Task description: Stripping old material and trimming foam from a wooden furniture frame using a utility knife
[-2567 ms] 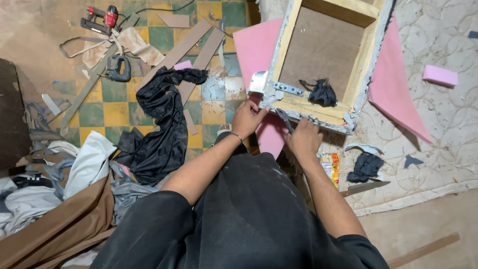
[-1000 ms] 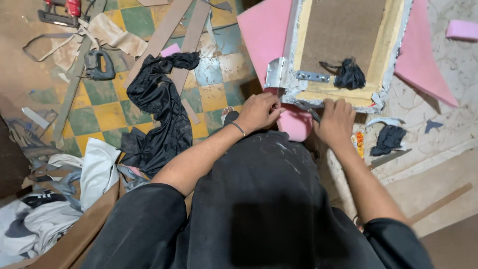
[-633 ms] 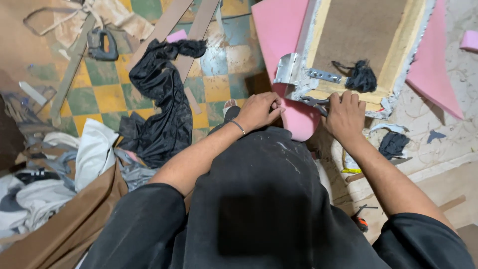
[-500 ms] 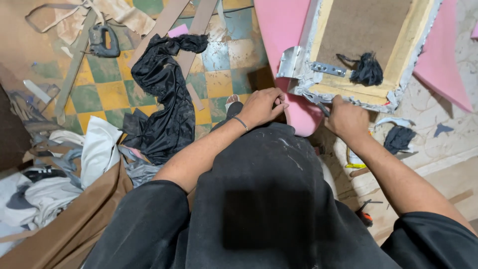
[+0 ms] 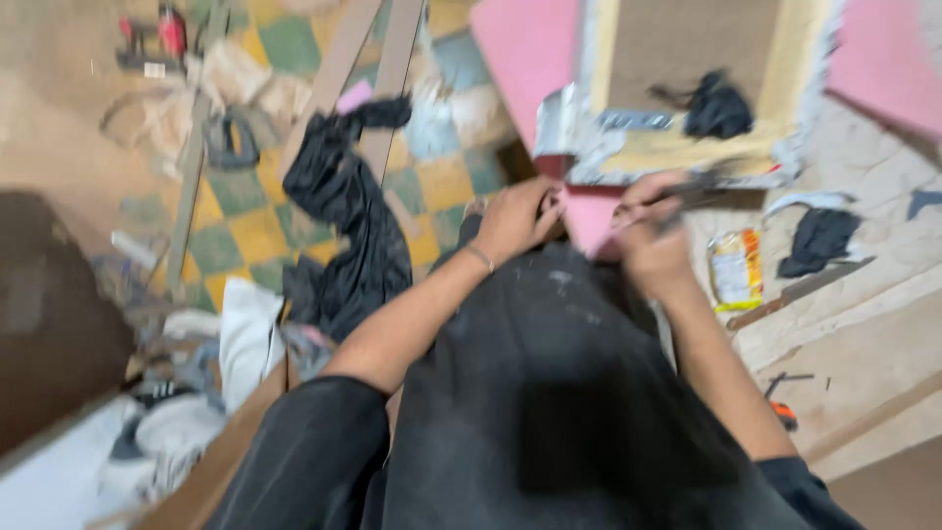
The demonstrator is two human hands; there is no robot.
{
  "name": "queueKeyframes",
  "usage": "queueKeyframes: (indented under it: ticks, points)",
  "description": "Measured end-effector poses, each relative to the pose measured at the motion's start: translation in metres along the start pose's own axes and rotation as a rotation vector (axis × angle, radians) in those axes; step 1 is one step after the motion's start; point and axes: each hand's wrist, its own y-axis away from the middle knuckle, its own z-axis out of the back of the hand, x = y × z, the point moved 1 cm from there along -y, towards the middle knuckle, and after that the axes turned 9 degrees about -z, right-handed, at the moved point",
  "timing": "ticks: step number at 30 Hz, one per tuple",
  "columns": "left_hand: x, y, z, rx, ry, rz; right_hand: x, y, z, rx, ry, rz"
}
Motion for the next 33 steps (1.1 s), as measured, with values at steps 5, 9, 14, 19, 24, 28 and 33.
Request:
queueKeyframes:
  ticks: [5, 9, 14, 19, 24, 28, 33]
  points:
    - [-0.006, -0.016, -0.004, -0.099, -0.278, -0.232, 0.007, 0.016, -0.041, 0.398, 1.123, 0.064]
    - [0.005, -0.020, -0.020, -0.081, -0.354, -0.282, -0.047, 0.029, 0.018, 0.375, 1.013, -0.152]
    - [-0.005, -0.026, -0.021, -0.017, -0.373, -0.281, -0.024, 0.037, 0.044, 0.115, 0.723, -0.453]
    - [0.013, -0.041, -0.051, -0.097, -0.482, -0.323, -0.080, 0.040, 0.061, 0.022, 0.423, -0.464]
    - [-0.003, -0.052, -0.039, -0.150, -0.541, -0.307, -0.087, 0.036, 0.049, -0.023, 0.089, -0.471]
    - [-0.004, -0.052, -0.040, -0.133, -0.597, -0.307, -0.077, 0.033, 0.047, -0.059, 0.480, -0.599]
    - [-0.001, -0.059, -0.039, -0.110, -0.658, -0.392, -0.078, 0.031, 0.052, -0.070, 0.604, -0.670]
